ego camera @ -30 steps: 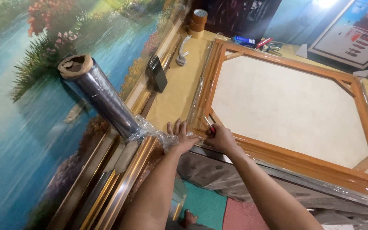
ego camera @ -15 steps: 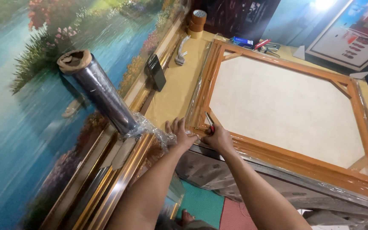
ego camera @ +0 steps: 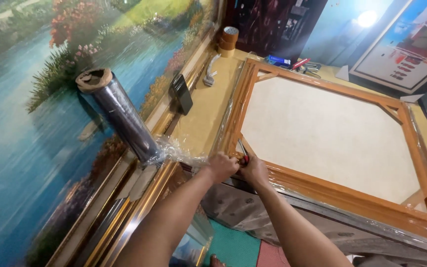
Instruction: The person wraps a wooden picture frame with clear plastic film on a workbench. They use a red-handled utility knife to cut the film and smooth it along the frame edges. The person handles the frame and film repeatedly to ensure coverage.
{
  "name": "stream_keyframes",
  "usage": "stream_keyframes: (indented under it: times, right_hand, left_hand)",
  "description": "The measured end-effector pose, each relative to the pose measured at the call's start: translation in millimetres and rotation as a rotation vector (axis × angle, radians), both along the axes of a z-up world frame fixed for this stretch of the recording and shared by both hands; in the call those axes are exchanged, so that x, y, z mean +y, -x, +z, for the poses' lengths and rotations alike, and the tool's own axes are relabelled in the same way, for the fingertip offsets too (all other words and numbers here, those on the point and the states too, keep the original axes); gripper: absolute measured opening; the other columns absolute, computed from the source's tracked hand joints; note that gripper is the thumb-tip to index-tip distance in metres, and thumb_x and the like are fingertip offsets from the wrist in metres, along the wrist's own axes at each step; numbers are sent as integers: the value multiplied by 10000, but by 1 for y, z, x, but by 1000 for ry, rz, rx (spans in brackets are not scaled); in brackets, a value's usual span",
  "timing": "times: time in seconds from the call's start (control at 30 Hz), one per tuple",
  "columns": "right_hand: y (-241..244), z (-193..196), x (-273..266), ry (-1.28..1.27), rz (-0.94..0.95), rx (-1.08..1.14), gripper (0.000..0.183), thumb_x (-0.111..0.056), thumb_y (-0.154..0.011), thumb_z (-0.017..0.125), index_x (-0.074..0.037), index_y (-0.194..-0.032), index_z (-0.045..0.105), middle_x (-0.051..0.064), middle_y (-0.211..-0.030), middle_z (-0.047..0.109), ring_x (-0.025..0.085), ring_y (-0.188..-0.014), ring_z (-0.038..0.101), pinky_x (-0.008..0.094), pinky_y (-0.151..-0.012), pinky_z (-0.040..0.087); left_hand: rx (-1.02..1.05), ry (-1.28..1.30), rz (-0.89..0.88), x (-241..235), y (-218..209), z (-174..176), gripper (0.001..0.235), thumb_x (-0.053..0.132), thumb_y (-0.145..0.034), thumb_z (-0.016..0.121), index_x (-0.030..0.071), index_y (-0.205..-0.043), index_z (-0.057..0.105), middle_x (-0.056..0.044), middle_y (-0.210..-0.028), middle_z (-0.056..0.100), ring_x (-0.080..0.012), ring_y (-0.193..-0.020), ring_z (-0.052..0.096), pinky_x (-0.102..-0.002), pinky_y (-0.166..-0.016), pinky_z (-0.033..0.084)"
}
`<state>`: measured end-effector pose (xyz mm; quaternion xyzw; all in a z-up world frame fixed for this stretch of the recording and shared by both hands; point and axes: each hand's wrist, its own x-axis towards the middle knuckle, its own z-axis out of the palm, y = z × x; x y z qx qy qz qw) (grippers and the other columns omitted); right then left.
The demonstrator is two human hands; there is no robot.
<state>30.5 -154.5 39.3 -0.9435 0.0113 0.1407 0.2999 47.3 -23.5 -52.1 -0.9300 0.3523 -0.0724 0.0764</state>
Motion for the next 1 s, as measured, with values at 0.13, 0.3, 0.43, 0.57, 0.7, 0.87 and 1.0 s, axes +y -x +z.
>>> stream_keyframes:
  times: [0.13, 0.3, 0.43, 0.57, 0.7, 0.87, 1.0]
  right_hand:
    - [-12, -26, -4, 61, 8, -6, 277, -348, -575, 699, -198, -789, 608, 65, -894, 651, 255, -1016, 575, 341, -834, 467]
    - [-15, -35, -8, 37, -2, -18, 271, -350, -556, 703, -216, -774, 612, 47, -825, 656, 271, -953, 602, 369, -770, 492]
    - [-14, -39, -8, 40, -16, -34, 254, -343, -572, 691, -201, -765, 608, 69, -817, 654, 295, -941, 605, 383, -757, 491]
    - [-15, -38, -7, 40, -12, -27, 277, -390, -560, 702, -230, -762, 601, 38, -807, 657, 266, -938, 610, 365, -750, 498]
    - [-7, -25, -7, -24, -3, -18, 285, -370, -584, 701, -176, -767, 602, 100, -829, 655, 320, -961, 594, 391, -781, 484]
    - [-6, -23, -7, -25, 3, -14, 270, -369, -592, 695, -189, -767, 596, 78, -835, 652, 299, -969, 592, 388, -784, 482]
    - [-6, -21, -6, 10, 18, -19, 262, -366, -613, 688, -191, -791, 608, 82, -846, 653, 299, -979, 587, 382, -796, 482]
  left_hand:
    - [92, -26, 104, 5, -6, -7, 172, 270, -817, 570, 131, -916, 550, -49, -814, 577, -300, -687, 630, -445, -507, 492]
    - [162, 516, 503, 4, 27, 39, 112, 226, -744, 594, 142, -810, 624, -20, -757, 578, -233, -756, 598, -395, -565, 520]
    - [172, 614, 602, -5, 34, 44, 94, 193, -725, 585, 134, -795, 610, -28, -793, 537, -233, -832, 554, -377, -606, 516]
    - [214, 719, 719, -10, 50, 70, 81, 123, -759, 562, 61, -794, 601, -51, -886, 461, -247, -895, 493, -379, -640, 526]
    - [175, 712, 596, -9, 50, 42, 67, 82, -797, 543, 54, -774, 599, -49, -878, 477, -242, -922, 510, -399, -647, 532]
    - [153, 532, 468, 0, 35, 26, 29, 111, -783, 606, 99, -801, 624, -13, -841, 494, -237, -850, 543, -410, -637, 541]
    - [169, 409, 439, 7, 16, 14, 89, 234, -667, 701, 208, -738, 654, 65, -829, 534, -188, -824, 567, -375, -645, 539]
